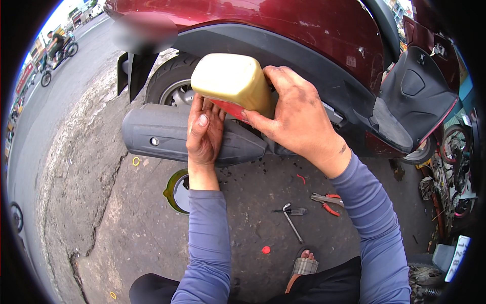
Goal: Draining and refilling various fluids on a motorcycle.
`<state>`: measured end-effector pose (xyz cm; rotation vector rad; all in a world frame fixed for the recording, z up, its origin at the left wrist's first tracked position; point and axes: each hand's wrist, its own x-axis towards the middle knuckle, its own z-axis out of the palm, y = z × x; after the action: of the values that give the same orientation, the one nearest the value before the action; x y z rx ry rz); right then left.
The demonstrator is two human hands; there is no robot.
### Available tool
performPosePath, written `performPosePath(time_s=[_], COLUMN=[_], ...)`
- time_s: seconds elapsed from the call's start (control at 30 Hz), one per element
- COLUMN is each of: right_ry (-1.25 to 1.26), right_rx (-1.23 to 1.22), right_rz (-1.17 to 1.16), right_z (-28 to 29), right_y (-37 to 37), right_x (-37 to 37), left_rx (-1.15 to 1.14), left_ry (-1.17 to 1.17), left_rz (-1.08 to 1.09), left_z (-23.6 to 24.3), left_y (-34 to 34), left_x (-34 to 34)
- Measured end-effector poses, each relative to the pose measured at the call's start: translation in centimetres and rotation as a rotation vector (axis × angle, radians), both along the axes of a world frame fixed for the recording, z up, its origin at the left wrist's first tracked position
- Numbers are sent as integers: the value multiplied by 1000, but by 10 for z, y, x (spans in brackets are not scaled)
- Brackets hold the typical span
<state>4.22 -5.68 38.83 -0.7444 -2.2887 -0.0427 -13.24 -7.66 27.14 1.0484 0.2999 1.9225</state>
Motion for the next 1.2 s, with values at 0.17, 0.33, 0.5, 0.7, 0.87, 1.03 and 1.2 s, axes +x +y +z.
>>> performPosePath(time_s=[0.17,0.33,0.5,0.7,0.87,1.03,1.2], right_ry=[22,34,19,25,58,79,-1], right_rx=[-25,-113,-108,-163,-99,-116,-310], right_rz=[33,36,31,47,114,169,147], right_z=[-2,0,0,1,-3,-4,6], right_y=[2,-1,-1,-3,0,0,-10], right_x=[2,3,4,7,16,23,32], left_rx=[3,-99,-102,-104,-81,-52,-112], left_ry=[-12,45,-2,-1,0,-18,60], left_rz=[-8,40,13,12,-17,-14,17], left_z=[-3,-8,-7,-9,-13,-12,-10], left_y=[3,4,3,3,2,-1,-3], left_x=[-2,-2,-2,-3,-6,-5,-4])
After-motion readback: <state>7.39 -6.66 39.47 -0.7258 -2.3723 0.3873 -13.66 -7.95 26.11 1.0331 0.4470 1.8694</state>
